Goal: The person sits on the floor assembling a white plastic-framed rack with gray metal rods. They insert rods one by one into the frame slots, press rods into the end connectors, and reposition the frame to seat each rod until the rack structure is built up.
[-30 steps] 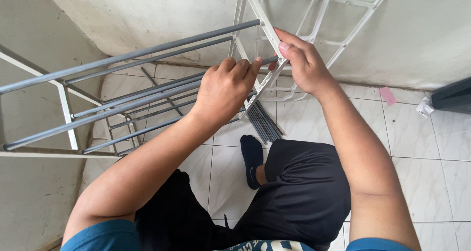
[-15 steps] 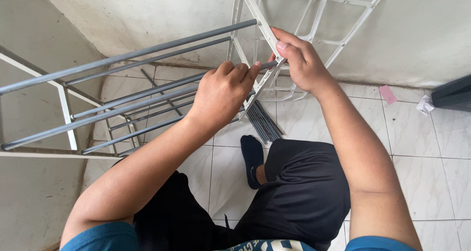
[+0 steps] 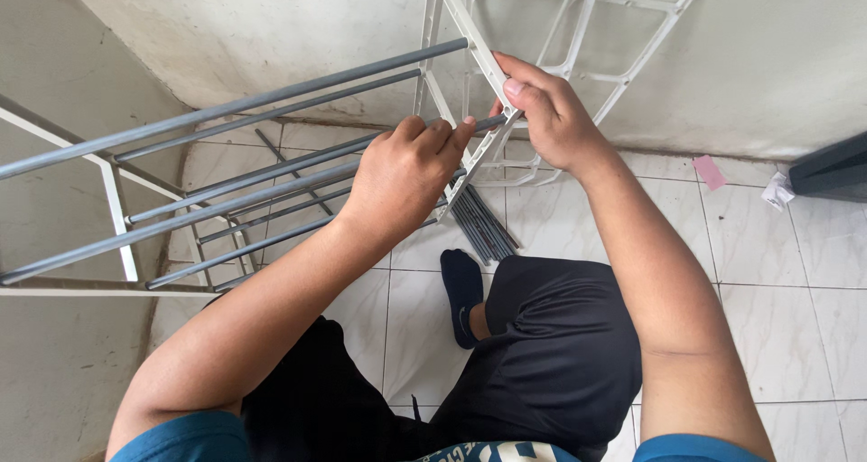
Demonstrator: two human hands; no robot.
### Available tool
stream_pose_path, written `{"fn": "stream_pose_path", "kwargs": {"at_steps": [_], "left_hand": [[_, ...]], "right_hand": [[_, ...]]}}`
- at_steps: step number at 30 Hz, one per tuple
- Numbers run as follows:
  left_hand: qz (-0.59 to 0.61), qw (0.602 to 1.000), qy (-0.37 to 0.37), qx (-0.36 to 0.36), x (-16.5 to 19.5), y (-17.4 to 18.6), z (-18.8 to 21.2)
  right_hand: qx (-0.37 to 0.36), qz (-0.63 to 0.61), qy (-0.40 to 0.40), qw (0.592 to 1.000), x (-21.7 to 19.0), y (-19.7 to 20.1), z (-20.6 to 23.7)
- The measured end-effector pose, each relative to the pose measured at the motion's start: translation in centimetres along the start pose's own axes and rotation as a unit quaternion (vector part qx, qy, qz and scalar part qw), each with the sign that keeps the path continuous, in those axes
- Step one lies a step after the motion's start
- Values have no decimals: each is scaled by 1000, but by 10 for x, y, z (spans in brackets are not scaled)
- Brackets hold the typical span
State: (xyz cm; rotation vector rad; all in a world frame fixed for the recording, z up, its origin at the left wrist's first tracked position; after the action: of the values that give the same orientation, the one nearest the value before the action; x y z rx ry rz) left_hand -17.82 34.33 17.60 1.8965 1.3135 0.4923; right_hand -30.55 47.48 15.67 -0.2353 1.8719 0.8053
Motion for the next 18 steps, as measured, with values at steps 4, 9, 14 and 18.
{"fn": "stream_pose_path", "kwargs": {"at_steps": [4, 9, 14, 18], "left_hand": [[2, 1000, 0, 2, 0, 1, 0], [7, 1000, -2, -2, -1, 1, 1], [-10, 1000, -5, -12, 0, -1, 0], [-1, 1000, -2, -18, 0, -1, 1]], "right_hand": [[-3, 4, 2, 1000, -1, 0, 0], [0, 15, 0, 1000, -1, 0, 0], [-2, 16, -1, 1000, -1, 0, -1], [-3, 24, -8, 1000, 0, 0, -2]]}}
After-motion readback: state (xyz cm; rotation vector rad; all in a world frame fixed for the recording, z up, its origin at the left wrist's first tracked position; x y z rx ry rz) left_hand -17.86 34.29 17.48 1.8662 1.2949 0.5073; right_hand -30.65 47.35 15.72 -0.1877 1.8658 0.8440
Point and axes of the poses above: each hand's wrist, its own z-axis away from the middle knuckle, its own y-axis out of the back of the hand, x = y × z, the point moved 8 cm from there along -z, towards the middle knuckle, and after that the axes turned 5 degrees about -z, right-handed, at the moved point
